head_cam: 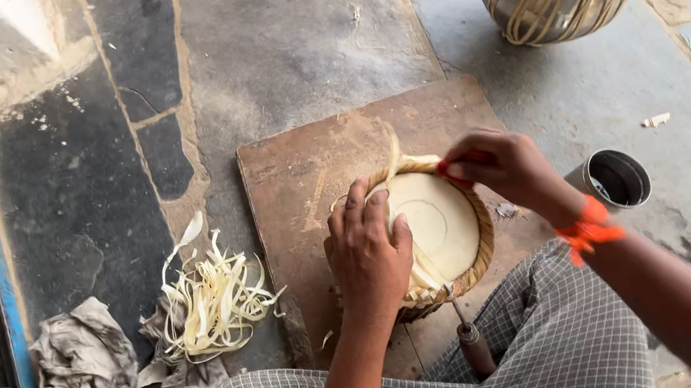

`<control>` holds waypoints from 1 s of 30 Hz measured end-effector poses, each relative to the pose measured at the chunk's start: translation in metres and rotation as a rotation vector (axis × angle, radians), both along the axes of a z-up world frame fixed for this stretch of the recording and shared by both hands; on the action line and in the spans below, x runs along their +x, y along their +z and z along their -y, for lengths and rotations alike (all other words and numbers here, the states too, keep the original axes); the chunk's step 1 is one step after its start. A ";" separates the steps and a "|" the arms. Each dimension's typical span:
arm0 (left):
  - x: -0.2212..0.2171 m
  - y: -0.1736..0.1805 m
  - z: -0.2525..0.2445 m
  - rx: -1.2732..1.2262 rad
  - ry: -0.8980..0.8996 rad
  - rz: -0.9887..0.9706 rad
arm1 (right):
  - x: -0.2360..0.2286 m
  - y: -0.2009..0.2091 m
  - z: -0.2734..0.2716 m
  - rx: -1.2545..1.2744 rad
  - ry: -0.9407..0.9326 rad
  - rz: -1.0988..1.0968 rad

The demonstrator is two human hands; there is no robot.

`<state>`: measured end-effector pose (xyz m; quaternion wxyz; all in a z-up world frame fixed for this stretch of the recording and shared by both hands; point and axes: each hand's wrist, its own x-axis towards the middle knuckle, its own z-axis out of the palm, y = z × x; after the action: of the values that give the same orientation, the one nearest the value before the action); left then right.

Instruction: The person sits on the floor and uses a metal awl to thread a long strip of light-colored material through the woven rim of a small drum. They repeatedly pull the strip through the holes, tighten it, and occasionally wipe the drumhead with a red cloth. The task involves precise hand movements to secure the drumhead.

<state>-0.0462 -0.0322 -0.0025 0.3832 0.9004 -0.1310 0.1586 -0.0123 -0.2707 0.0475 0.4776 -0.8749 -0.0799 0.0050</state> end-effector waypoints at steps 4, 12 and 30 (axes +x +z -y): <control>0.001 -0.006 0.003 0.023 0.027 -0.013 | -0.075 -0.037 0.005 0.005 -0.362 0.007; 0.003 -0.009 0.002 0.046 0.027 -0.024 | -0.083 -0.046 0.002 0.258 -0.360 0.196; 0.005 -0.014 -0.001 0.140 -0.009 0.053 | -0.109 -0.054 -0.027 -0.120 -0.530 0.357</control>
<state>-0.0416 -0.0311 -0.0165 0.3164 0.9199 -0.1558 0.1713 -0.1210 -0.2437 -0.0066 0.3883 -0.8789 0.0689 -0.2682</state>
